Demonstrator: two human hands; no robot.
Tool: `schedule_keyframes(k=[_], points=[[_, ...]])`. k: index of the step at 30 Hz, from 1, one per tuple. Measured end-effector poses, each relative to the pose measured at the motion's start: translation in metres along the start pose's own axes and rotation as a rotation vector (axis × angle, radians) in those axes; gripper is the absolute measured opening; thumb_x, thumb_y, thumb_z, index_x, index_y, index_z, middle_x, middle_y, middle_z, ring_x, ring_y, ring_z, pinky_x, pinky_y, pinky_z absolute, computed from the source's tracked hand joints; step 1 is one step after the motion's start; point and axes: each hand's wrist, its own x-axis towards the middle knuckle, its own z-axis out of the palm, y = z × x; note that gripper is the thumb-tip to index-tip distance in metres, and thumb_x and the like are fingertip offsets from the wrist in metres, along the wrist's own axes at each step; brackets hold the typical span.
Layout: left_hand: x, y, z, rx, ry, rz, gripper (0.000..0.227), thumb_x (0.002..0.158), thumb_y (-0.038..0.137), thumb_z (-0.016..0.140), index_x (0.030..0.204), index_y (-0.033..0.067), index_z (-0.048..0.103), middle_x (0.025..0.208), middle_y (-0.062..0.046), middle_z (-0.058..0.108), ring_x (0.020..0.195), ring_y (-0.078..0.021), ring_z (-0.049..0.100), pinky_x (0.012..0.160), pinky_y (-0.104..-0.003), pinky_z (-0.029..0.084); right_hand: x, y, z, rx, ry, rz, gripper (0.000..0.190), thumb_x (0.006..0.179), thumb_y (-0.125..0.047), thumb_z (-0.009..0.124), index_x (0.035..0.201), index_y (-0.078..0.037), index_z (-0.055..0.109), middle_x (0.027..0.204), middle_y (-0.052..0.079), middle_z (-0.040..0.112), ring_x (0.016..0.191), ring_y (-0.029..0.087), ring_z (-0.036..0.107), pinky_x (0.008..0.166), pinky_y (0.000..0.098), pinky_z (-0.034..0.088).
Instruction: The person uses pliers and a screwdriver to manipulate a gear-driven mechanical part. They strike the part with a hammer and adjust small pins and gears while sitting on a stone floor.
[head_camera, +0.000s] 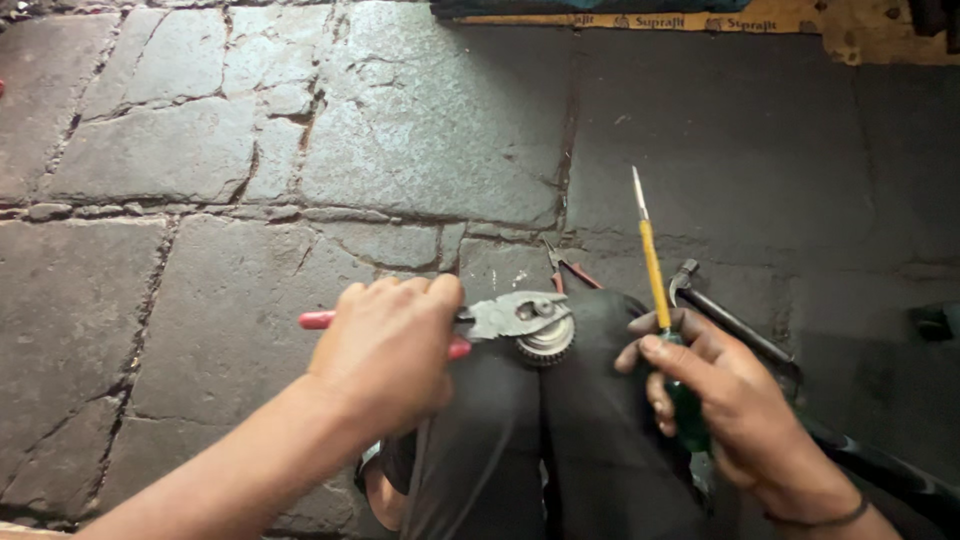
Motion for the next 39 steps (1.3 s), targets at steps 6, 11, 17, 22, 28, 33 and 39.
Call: schedule_keyframes(k=[6, 11, 17, 22, 28, 33, 39], points=[[0.001, 0.003, 0.005, 0.035, 0.035, 0.015, 0.025, 0.085, 0.025, 0.070, 0.099, 0.0074, 0.061, 0.095, -0.017, 0.072, 0.101, -0.0393, 0.066, 0.083, -0.054, 0.046, -0.027, -0.021, 0.050, -0.550, 0.161, -0.624, 0.041, 0.085, -0.023, 0.083, 0.120, -0.007, 0.067, 0.105, 0.012, 0.070, 0.073, 0.014, 0.056, 0.060, 0.0284, 0.049], [0.007, 0.006, 0.003, 0.072, -0.070, -0.016, 0.035, 0.087, 0.033, 0.070, 0.101, 0.0041, 0.057, 0.095, -0.020, 0.070, 0.100, -0.0405, 0.066, 0.085, -0.053, 0.047, -0.020, -0.058, 0.085, -0.953, -0.068, -1.300, 0.042, 0.073, -0.032, 0.084, 0.091, -0.009, 0.055, 0.131, 0.017, 0.064, 0.104, 0.035, 0.068, 0.075, 0.0390, 0.058], [0.005, 0.004, 0.004, -0.002, -0.086, -0.104, 0.038, 0.088, 0.032, 0.070, 0.103, 0.0007, 0.054, 0.093, -0.024, 0.070, 0.097, -0.0417, 0.067, 0.086, -0.052, 0.051, -0.001, -0.072, 0.106, -1.139, -0.208, -1.233, 0.043, 0.058, -0.009, 0.080, 0.098, -0.007, 0.063, 0.097, 0.010, 0.071, 0.092, 0.034, 0.070, 0.068, 0.0450, 0.055], [-0.007, -0.003, 0.009, -0.061, 0.141, 0.059, 0.036, 0.073, 0.019, 0.074, 0.103, 0.0067, 0.059, 0.100, -0.019, 0.068, 0.100, -0.0383, 0.064, 0.085, -0.050, 0.048, 0.001, -0.071, 0.108, -1.197, -0.138, -1.151, 0.037, 0.059, -0.007, 0.080, 0.090, -0.007, 0.060, 0.079, 0.012, 0.069, 0.082, 0.036, 0.069, 0.063, 0.0478, 0.053], [-0.041, -0.024, 0.015, 0.162, 0.311, 0.058, 0.094, 0.050, 0.025, 0.072, 0.139, 0.0044, 0.054, 0.102, -0.020, 0.063, 0.098, -0.0387, 0.060, 0.084, -0.050, 0.044, 0.000, -0.066, 0.109, -1.207, -0.100, -1.111, 0.033, 0.063, -0.009, 0.081, 0.088, -0.010, 0.061, 0.078, 0.010, 0.069, 0.079, 0.034, 0.070, 0.062, 0.0476, 0.053], [-0.035, -0.028, 0.022, 0.176, 0.128, -0.058, 0.068, 0.072, 0.018, 0.071, 0.137, 0.0066, 0.053, 0.100, -0.016, 0.063, 0.096, -0.0361, 0.060, 0.082, -0.050, 0.044, -0.003, -0.060, 0.106, -1.214, -0.071, -1.097, 0.038, 0.062, -0.013, 0.083, 0.095, -0.011, 0.064, 0.086, 0.010, 0.074, 0.082, 0.034, 0.071, 0.063, 0.0480, 0.055], [-0.038, -0.029, 0.022, 0.066, -0.012, -0.126, 0.048, 0.076, 0.019, 0.072, 0.120, 0.0097, 0.056, 0.099, -0.017, 0.063, 0.094, -0.0382, 0.062, 0.083, -0.050, 0.046, 0.012, -0.070, 0.060, -0.279, -0.262, -0.655, 0.020, 0.095, -0.021, 0.069, 0.096, -0.009, 0.054, 0.128, 0.009, 0.079, 0.107, 0.018, 0.078, 0.052, 0.0247, 0.058]])
